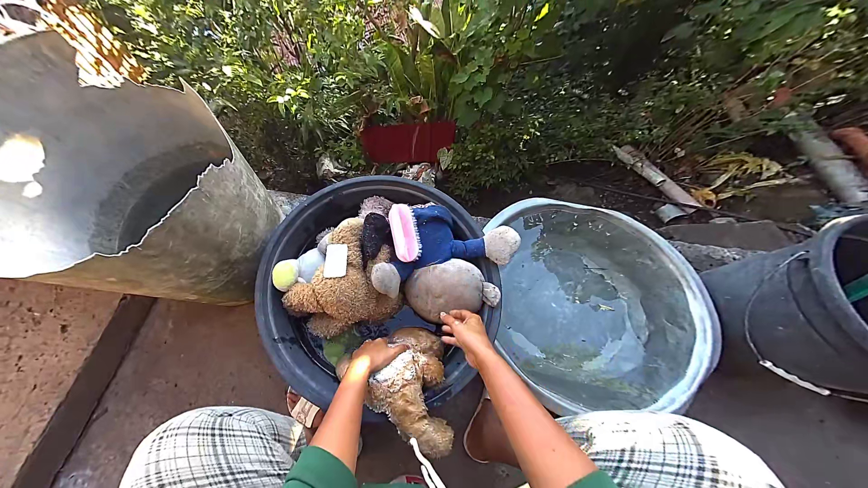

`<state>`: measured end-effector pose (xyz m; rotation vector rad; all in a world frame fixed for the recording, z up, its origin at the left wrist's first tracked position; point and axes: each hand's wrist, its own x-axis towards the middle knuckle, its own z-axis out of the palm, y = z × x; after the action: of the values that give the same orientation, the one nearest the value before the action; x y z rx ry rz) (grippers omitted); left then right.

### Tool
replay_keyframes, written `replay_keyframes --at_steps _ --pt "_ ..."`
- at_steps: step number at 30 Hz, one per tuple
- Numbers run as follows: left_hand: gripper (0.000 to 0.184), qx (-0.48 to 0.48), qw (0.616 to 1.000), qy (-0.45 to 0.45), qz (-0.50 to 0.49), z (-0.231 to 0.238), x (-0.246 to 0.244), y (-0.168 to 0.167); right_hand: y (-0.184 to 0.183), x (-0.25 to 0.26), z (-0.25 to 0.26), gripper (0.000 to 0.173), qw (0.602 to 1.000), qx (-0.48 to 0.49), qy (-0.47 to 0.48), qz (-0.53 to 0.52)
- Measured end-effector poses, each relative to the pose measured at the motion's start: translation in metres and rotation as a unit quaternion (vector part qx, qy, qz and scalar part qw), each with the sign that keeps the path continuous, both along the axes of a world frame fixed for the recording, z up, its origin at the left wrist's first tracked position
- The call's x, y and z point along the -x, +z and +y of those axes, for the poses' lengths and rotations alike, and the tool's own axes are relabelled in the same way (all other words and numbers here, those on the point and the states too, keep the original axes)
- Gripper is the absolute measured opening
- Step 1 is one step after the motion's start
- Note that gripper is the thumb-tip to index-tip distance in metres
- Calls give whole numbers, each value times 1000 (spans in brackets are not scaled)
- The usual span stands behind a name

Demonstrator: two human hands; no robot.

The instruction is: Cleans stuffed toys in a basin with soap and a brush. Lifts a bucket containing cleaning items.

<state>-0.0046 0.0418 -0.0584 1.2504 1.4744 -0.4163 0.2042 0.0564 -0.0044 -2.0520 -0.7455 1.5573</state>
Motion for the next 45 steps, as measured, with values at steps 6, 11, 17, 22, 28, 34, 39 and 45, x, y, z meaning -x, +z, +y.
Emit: replay_keyframes --at_steps 6,11,17,22,28,34,39,45 --pt "86 -1 1000 13 8 2 0 3 -29 19 18 88 922 54 -325 202" --pt "86 4 1000 25 4 2 0 -3 -33 3 57 71 955 -33 -265 125" --pt "56 -90 983 74 -138 -4 3 -13 -45 -5 60 75 984 -37 -167 57" --pt "37 -164 980 77 -81 -9 -4 9 -62 6 -2 80 993 37 104 -34" --pt "26 -415 882 192 -108 -50 0 34 -69 15 5 71 977 154 -19 145" --pt "26 -546 796 224 -135 -53 -5 32 -14 21 -14 30 898 48 -131 416" --pt "70 -482 857 169 -72 -52 -39 64 24 25 -19 26 912 -10 -133 387" --pt "50 -313 930 183 -64 21 -47 107 41 44 -34 35 929 -78 -88 351"
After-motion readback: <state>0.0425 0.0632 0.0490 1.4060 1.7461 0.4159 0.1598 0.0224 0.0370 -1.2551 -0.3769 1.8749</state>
